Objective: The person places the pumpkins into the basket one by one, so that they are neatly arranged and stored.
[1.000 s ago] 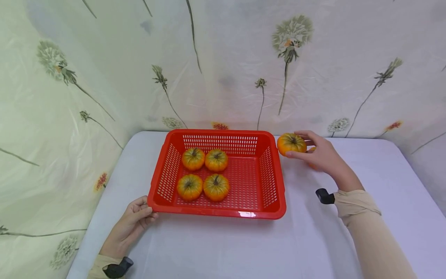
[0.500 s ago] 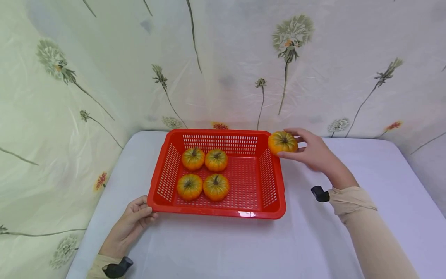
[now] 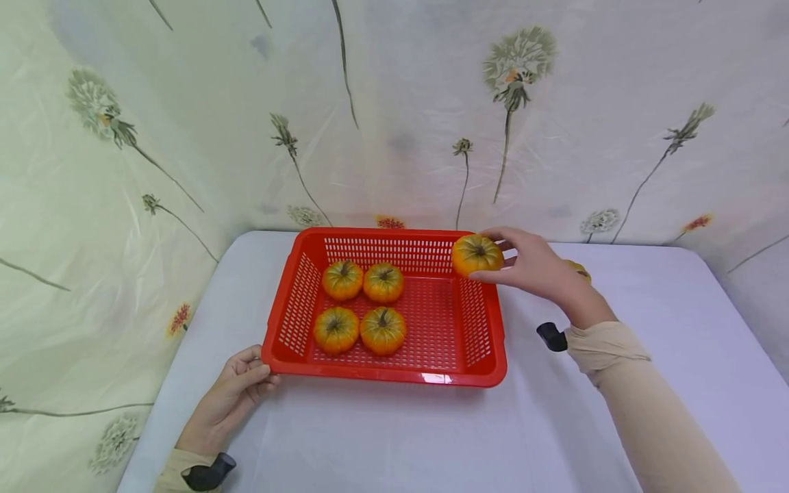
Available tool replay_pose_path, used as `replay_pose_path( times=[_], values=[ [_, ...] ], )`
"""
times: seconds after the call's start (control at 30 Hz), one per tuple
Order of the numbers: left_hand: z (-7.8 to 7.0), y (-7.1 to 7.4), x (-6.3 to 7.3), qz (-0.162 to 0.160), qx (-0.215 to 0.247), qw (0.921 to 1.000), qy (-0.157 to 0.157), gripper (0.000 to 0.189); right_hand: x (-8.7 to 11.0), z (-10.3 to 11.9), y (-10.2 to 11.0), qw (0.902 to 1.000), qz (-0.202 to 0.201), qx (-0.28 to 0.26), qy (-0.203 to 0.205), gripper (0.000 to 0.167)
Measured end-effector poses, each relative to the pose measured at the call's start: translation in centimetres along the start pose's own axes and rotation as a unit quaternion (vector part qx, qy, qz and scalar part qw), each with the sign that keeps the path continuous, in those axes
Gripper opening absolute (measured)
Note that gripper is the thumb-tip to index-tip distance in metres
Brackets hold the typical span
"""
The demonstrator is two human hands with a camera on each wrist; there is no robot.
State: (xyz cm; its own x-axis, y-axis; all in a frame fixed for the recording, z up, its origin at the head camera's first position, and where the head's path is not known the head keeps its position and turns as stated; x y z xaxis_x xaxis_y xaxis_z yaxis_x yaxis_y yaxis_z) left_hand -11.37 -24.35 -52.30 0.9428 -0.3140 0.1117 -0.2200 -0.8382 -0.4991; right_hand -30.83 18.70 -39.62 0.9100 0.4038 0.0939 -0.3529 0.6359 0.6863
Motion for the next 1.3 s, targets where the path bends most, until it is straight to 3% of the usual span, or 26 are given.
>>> replay_pose_path(
  times=[0.17,0.4,0.7,0.9,1.3],
  values=[
    [0.0,-0.1,0.0,0.002,0.000,1.0000,-0.002,0.023,-0.4,1.1,-0.5,0.9998,0.014,0.006,0.010,0.088],
    [0.0,-0.1,0.0,0.004,-0.001,1.0000,-0.003,0.023,-1.0,2.7,-1.2,0.9991,0.037,0.003,0.019,0.076],
    [0.0,-0.1,-0.1,0.002,-0.003,1.0000,-0.001,0.023,-2.7,4.1,-2.5,0.9941,0.046,0.088,0.044,0.072],
    [-0.1,-0.2,0.0,0.005,0.001,1.0000,-0.004,0.024,-3.9,5.1,-3.0,0.9909,0.053,0.112,0.051,0.072],
    [-0.3,-0.1,-0.1,0.004,-0.001,1.0000,-0.006,0.023,-6.3,6.9,-5.8,0.9754,0.125,0.176,0.042,0.070]
  ],
)
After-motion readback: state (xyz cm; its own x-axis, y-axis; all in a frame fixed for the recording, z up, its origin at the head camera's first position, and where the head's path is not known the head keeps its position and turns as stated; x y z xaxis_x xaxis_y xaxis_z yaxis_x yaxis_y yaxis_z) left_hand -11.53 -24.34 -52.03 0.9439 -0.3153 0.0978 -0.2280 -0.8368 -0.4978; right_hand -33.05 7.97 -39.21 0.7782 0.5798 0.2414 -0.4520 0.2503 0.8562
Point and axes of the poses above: each hand's wrist, its own x-axis away from the middle knuckle, its own y-axis out of the back of the hand, z = x × y, the point moved 7 cm from there along -x, towards the middle knuckle, and after that the axes turned 5 degrees about -x, right-handed, at the moved point
